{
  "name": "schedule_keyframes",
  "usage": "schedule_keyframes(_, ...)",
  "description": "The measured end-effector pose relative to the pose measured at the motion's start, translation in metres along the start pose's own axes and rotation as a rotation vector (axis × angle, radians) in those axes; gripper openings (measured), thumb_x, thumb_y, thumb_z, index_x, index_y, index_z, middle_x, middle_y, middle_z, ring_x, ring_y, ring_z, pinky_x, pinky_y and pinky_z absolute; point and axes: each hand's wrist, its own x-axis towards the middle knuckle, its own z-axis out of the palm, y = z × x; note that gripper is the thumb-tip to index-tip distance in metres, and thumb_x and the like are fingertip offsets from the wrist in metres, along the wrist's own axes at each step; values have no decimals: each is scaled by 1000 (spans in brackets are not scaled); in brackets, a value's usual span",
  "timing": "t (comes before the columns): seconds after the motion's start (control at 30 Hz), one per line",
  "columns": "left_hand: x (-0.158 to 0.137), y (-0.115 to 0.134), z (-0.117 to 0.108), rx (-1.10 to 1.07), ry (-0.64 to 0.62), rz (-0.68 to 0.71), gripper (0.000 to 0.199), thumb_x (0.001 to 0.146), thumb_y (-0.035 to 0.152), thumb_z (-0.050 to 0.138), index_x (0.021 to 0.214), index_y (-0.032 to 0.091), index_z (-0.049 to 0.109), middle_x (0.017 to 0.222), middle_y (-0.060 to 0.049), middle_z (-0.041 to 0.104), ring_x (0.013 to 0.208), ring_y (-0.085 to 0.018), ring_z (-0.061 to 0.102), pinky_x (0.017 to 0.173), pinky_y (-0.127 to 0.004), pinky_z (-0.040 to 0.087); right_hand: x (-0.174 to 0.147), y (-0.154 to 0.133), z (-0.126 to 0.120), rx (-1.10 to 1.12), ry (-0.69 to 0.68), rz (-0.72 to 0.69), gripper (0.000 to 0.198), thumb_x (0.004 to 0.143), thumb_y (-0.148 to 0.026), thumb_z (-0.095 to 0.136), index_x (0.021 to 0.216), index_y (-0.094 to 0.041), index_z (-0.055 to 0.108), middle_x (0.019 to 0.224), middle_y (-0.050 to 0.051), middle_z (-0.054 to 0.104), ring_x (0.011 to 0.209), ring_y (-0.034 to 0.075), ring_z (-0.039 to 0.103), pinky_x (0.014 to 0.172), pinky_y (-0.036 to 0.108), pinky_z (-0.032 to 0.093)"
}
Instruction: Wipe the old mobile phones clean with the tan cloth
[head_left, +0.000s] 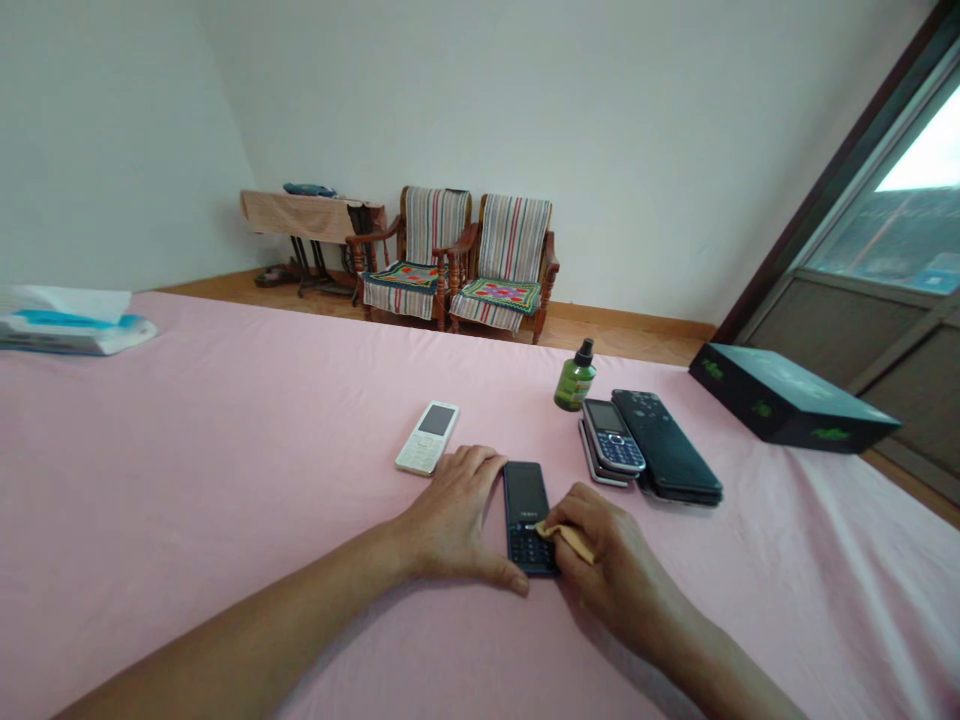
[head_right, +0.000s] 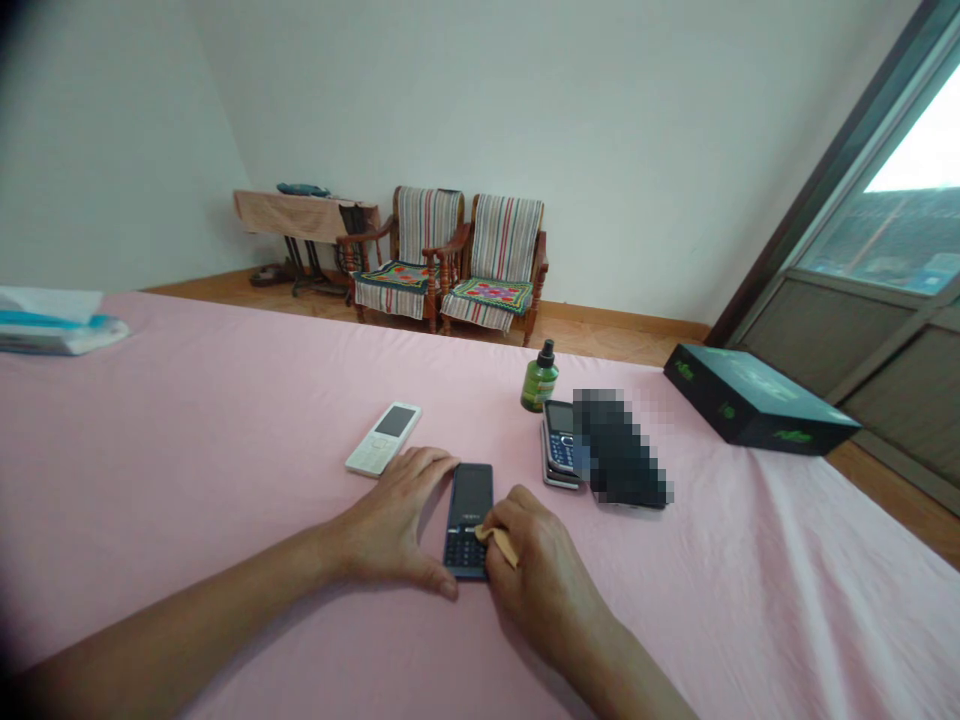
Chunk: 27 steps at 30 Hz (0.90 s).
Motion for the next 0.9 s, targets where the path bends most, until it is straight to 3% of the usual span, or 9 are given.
schedule_keyframes(0.23,0,-1,1,8,-4,5,103,47,70,80,126,13,47,125,-16,50,113,-37,46,101,-53,36,1,2,-5,33,-64,2,22,75,1,50,78,-16,63,79,4,57,71,17,57,64,28,40)
schedule_keyframes(0.67,0,-1,1,1,6,14,102,47,70,80,126,15,47,123,-16,51,112,-37,47,101,-54,36,1,1,1,20,11,77,22,76,0,48,80,-14,65,78,5,57,71,18,56,64,29,40)
schedule_keyframes(0.9,1,-1,0,7,3,2,104,45,70,81,127,15,47,124,-16,51,113,-38,47,101,-53,36,3,2,-3,-5,-22,92,22,74,0,49,75,-16,64,76,3,58,71,17,57,64,28,40)
